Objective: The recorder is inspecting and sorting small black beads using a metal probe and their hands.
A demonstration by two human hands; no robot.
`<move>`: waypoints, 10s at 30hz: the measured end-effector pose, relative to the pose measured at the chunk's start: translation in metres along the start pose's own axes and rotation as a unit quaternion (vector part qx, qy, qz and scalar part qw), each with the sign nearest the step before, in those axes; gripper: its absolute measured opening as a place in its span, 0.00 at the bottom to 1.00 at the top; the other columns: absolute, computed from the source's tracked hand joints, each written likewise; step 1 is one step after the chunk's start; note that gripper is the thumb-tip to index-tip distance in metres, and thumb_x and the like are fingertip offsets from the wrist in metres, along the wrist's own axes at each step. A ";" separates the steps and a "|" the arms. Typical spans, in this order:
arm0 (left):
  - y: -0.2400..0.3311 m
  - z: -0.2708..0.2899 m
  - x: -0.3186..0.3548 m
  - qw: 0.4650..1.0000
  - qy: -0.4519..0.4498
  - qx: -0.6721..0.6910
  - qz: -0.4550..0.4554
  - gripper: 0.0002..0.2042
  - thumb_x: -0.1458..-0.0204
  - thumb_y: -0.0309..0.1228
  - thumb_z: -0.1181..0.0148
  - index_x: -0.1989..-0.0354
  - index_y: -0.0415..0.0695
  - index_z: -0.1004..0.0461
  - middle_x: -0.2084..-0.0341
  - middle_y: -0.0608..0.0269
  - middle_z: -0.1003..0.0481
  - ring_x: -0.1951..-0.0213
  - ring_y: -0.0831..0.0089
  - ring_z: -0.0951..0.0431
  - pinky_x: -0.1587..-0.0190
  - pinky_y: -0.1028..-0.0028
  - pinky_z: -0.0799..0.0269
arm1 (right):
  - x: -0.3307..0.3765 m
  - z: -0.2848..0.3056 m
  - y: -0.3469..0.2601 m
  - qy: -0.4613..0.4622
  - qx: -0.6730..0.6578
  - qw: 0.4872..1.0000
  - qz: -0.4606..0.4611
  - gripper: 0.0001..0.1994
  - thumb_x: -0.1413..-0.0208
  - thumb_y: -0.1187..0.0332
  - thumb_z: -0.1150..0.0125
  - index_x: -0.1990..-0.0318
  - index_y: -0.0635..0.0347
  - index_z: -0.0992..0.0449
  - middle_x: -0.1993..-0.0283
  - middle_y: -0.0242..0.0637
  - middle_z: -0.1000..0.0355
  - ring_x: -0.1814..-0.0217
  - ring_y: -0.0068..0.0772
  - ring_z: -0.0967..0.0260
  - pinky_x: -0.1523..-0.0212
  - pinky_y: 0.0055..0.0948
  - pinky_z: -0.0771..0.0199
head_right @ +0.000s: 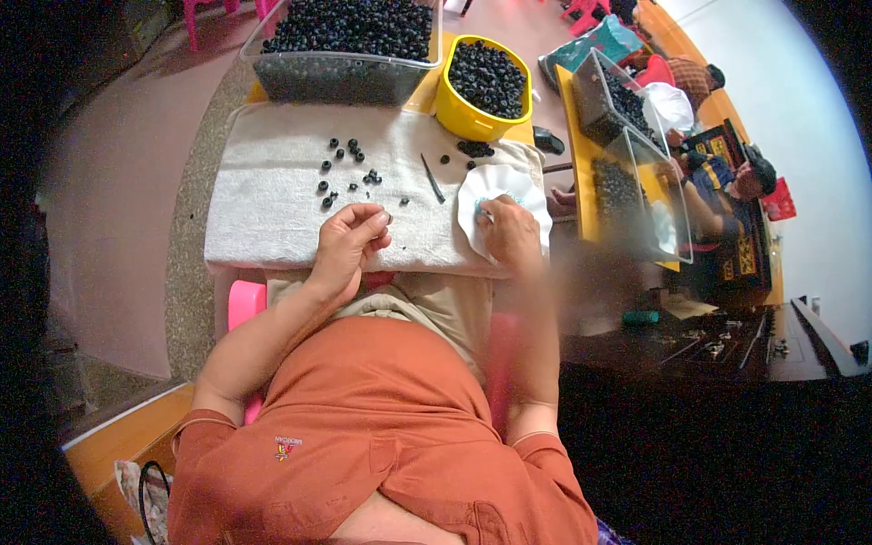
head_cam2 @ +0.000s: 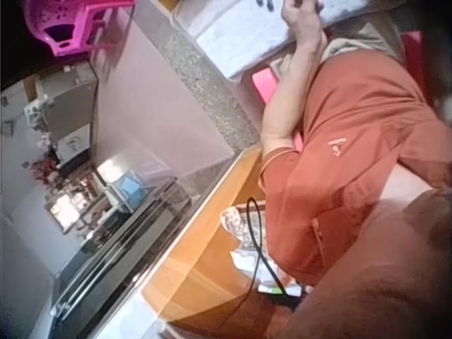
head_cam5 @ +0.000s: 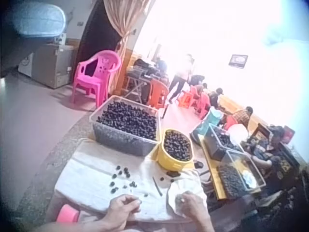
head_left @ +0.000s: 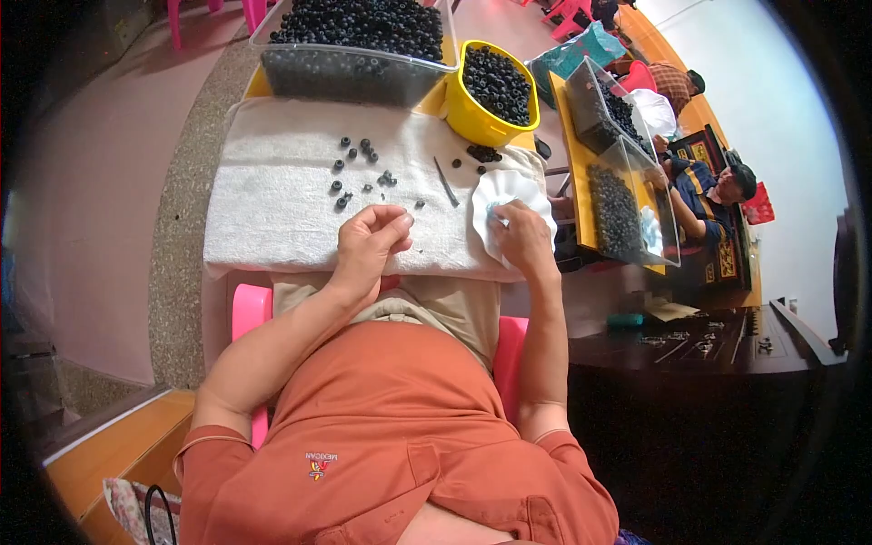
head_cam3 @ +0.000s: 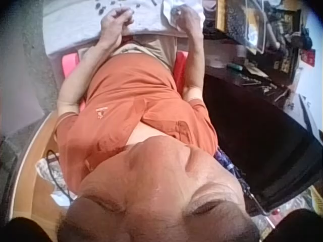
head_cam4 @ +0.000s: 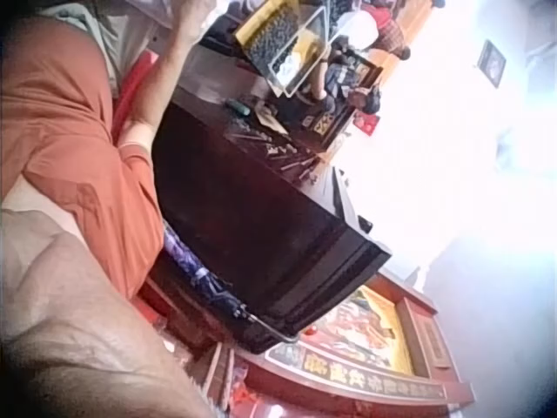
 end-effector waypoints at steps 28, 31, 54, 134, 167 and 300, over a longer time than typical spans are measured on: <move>0.000 0.001 -0.001 1.000 0.017 -0.010 0.002 0.05 0.45 0.25 0.38 0.62 0.43 0.25 0.69 0.69 0.26 0.68 0.81 0.26 0.62 0.79 0.26 | -0.004 -0.001 -0.007 -0.005 -0.028 0.999 0.031 0.07 0.48 0.71 0.43 0.65 0.62 0.20 0.60 0.49 0.25 0.59 0.54 0.26 0.55 0.42 0.27; 0.001 0.001 -0.001 1.000 0.018 -0.016 0.001 0.05 0.44 0.25 0.39 0.61 0.42 0.26 0.68 0.68 0.26 0.68 0.81 0.26 0.61 0.79 0.26 | -0.005 0.000 -0.009 -0.008 -0.017 0.999 0.033 0.07 0.47 0.69 0.43 0.66 0.62 0.20 0.61 0.49 0.25 0.59 0.55 0.27 0.55 0.43 0.27; 0.000 -0.001 0.002 1.000 0.010 -0.010 -0.002 0.05 0.46 0.25 0.37 0.63 0.41 0.25 0.69 0.66 0.25 0.68 0.79 0.25 0.64 0.78 0.25 | 0.000 0.010 -0.025 -0.093 0.117 0.986 0.073 0.09 0.50 0.69 0.46 0.68 0.59 0.19 0.66 0.52 0.25 0.61 0.56 0.27 0.56 0.47 0.27; -0.001 -0.004 0.003 0.998 -0.006 -0.058 -0.006 0.07 0.44 0.26 0.39 0.59 0.42 0.24 0.70 0.68 0.24 0.70 0.81 0.25 0.63 0.81 0.26 | 0.019 0.019 -0.010 0.092 -0.045 0.984 0.144 0.07 0.50 0.80 0.43 0.63 0.66 0.22 0.64 0.49 0.25 0.63 0.51 0.26 0.62 0.38 0.26; -0.039 -0.120 -0.027 0.972 -0.176 -0.128 0.092 0.09 0.41 0.32 0.41 0.61 0.39 0.26 0.73 0.67 0.26 0.73 0.81 0.26 0.66 0.78 0.24 | 0.024 0.016 0.031 0.044 -0.638 0.769 -0.009 0.06 0.47 0.81 0.36 0.61 0.69 0.22 0.67 0.35 0.25 0.69 0.23 0.26 0.66 0.22 0.24; -0.039 -0.142 -0.045 0.923 -0.246 -0.296 0.011 0.09 0.40 0.32 0.41 0.64 0.38 0.25 0.72 0.67 0.24 0.72 0.82 0.27 0.69 0.81 0.29 | 0.029 -0.011 0.041 0.000 -0.690 0.723 -0.037 0.08 0.37 0.69 0.42 0.59 0.68 0.24 0.66 0.33 0.24 0.64 0.23 0.24 0.61 0.24 0.20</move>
Point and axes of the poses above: each hand's wrist, its own x-axis away from the middle knuckle, its own z-axis out of the back of the hand, y = z × x, the point moved 6 cm from there along -x, towards the middle knuckle
